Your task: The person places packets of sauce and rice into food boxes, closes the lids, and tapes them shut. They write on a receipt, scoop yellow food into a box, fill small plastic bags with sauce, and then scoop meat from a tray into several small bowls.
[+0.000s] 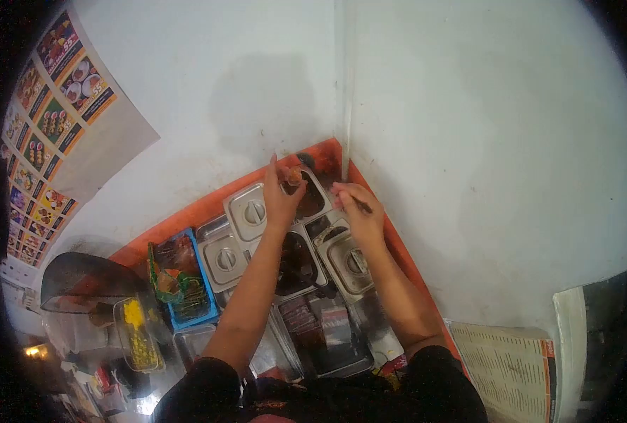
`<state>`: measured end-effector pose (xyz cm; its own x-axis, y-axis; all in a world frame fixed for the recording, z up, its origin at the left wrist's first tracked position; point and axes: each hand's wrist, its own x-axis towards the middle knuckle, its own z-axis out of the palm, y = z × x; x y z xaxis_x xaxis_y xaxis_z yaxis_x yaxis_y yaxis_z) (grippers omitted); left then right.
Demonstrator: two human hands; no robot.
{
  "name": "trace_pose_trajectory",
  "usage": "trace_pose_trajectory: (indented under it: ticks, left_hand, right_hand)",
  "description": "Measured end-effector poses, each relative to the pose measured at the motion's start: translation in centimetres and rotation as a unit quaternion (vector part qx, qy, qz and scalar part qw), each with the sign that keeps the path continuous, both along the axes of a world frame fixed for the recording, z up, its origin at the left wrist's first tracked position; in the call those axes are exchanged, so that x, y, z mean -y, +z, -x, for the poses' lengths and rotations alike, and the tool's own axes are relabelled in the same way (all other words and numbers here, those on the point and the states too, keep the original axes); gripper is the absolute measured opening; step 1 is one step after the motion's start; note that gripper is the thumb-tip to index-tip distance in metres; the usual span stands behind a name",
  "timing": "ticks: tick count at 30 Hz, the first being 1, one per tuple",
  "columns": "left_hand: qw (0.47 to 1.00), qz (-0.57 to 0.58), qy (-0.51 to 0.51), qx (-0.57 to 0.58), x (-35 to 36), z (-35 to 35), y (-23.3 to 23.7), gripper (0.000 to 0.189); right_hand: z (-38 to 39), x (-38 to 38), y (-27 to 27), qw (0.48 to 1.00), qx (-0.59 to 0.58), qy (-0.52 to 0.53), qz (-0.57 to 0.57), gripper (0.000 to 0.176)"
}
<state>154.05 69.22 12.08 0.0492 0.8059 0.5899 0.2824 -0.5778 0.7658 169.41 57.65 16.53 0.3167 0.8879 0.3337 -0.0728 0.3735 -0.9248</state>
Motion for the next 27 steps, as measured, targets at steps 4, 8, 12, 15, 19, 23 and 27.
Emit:
trace_pose_trajectory:
  ticks: [4,8,12,15,19,23,27]
  left_hand:
    - [0.999,-0.015,0.019,-0.023,0.9,0.8,0.9,0.082]
    - [0.999,-0.044,0.025,0.002,2.4,1.3,2.9,0.083]
    - [0.998,-0.022,0.002,0.054,5.1,1.3,5.7,0.083]
    - [0.986,0.020,-0.059,0.154,7.4,1.7,6.7,0.082]
    - [0.949,0.052,-0.146,0.274,10.6,3.4,8.4,0.072]
    - [0.959,0.134,-0.091,0.232,14.0,5.9,10.0,0.060]
    - [0.968,0.067,-0.076,0.229,16.5,7.6,11.5,0.051]
  right_hand:
    - [-0.6,-1.8,-3.5,0.990,-0.071,-0.001,0.121,0.027]
    - [0.6,-3.0,-6.1,0.929,0.344,-0.001,0.138,0.029]
    - [4.1,-2.7,-1.8,0.973,0.209,-0.093,-0.009,0.030]
    - [5.0,-1.8,0.4,0.978,0.185,-0.056,-0.077,0.026]
    - [5.7,0.2,2.4,0.995,0.038,-0.016,-0.088,0.017]
    - [7.3,3.9,5.3,0.997,-0.040,0.041,-0.054,0.008]
    - [8.8,6.1,6.0,0.996,-0.036,0.000,-0.080,0.008]
